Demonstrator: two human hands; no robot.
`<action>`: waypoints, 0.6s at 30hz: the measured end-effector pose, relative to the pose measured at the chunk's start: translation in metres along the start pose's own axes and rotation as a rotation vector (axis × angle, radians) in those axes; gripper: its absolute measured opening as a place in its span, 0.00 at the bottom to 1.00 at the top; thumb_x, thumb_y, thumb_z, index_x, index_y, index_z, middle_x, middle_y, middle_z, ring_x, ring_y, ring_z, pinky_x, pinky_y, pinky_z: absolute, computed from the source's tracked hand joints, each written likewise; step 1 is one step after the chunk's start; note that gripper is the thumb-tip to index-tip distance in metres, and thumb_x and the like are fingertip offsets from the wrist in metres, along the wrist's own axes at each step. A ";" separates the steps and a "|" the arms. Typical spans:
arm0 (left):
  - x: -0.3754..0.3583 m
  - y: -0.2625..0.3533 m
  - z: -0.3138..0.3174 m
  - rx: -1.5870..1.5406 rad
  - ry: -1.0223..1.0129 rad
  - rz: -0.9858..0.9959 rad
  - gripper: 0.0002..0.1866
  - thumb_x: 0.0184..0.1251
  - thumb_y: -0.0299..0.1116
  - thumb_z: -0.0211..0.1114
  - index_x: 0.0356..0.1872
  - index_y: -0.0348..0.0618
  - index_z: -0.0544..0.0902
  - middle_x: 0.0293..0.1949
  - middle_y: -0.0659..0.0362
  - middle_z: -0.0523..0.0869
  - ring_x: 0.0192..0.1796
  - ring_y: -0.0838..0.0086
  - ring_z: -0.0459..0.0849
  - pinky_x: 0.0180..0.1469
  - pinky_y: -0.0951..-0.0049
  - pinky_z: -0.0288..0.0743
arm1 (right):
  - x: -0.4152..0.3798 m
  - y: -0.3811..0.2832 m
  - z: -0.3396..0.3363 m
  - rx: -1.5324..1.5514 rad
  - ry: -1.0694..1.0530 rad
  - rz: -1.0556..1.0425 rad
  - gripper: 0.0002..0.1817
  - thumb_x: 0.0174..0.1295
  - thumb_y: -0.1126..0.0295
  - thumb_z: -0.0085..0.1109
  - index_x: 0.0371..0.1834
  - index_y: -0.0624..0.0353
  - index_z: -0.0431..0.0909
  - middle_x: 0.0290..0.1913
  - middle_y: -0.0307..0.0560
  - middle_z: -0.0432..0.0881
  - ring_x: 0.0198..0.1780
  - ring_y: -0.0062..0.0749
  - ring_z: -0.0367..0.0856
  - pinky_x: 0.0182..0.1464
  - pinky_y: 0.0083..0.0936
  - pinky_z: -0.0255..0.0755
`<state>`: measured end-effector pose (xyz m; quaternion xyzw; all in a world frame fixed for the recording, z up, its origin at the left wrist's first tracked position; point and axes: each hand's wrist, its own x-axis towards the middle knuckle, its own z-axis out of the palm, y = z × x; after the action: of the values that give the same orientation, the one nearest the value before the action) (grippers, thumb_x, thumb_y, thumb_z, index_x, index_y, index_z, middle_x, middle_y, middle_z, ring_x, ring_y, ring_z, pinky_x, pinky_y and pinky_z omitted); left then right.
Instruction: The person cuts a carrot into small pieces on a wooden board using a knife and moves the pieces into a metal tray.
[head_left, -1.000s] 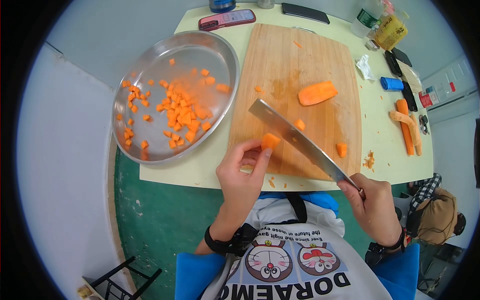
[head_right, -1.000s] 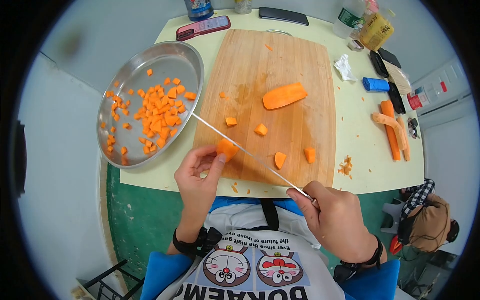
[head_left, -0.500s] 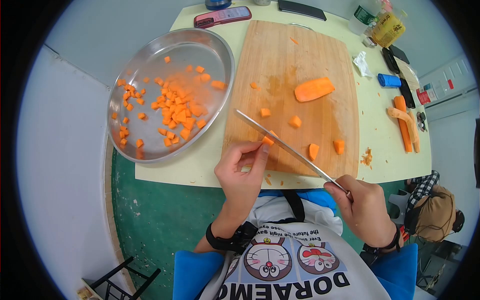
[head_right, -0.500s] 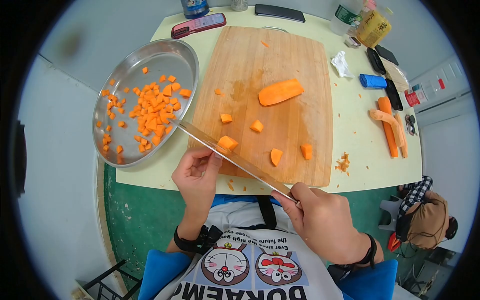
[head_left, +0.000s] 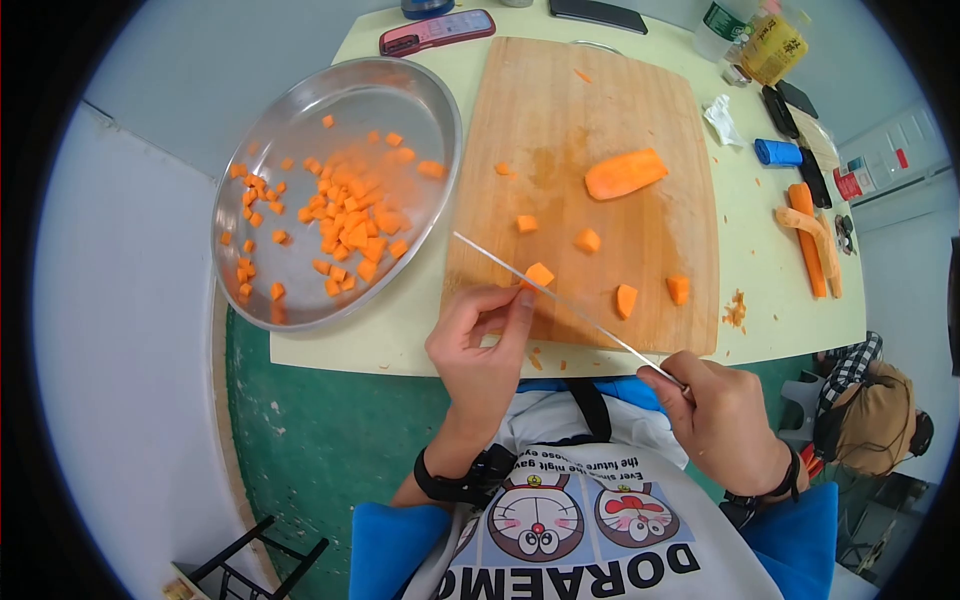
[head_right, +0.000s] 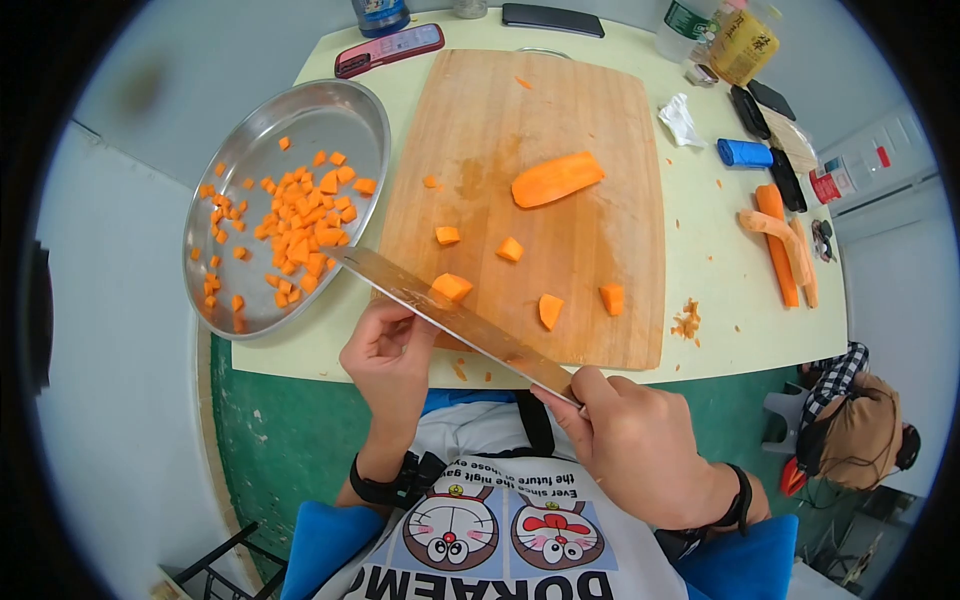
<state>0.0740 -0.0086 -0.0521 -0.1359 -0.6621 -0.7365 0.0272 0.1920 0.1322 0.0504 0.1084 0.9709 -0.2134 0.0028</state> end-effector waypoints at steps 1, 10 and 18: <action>0.000 0.000 0.000 -0.021 0.002 -0.009 0.04 0.55 0.17 0.65 0.31 0.29 0.79 0.33 0.56 0.80 0.34 0.78 0.81 0.35 0.82 0.79 | 0.000 0.001 0.001 -0.002 0.010 -0.012 0.15 0.59 0.62 0.59 0.23 0.59 0.69 0.13 0.47 0.73 0.15 0.41 0.74 0.16 0.32 0.67; -0.003 0.001 -0.001 -0.022 0.027 -0.122 0.05 0.55 0.16 0.64 0.33 0.28 0.79 0.34 0.57 0.80 0.37 0.78 0.80 0.40 0.81 0.78 | -0.003 0.003 0.006 -0.017 -0.012 -0.022 0.14 0.57 0.63 0.61 0.22 0.59 0.69 0.14 0.46 0.74 0.15 0.39 0.75 0.16 0.31 0.68; -0.005 0.000 -0.002 -0.069 -0.003 -0.093 0.05 0.55 0.13 0.63 0.31 0.28 0.77 0.36 0.56 0.79 0.38 0.77 0.81 0.41 0.80 0.78 | -0.006 0.004 0.007 -0.065 -0.022 -0.026 0.15 0.55 0.63 0.63 0.22 0.59 0.68 0.13 0.45 0.72 0.13 0.38 0.74 0.15 0.30 0.67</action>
<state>0.0788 -0.0115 -0.0534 -0.1068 -0.6421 -0.7590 -0.0128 0.1980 0.1314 0.0431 0.0932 0.9786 -0.1830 0.0141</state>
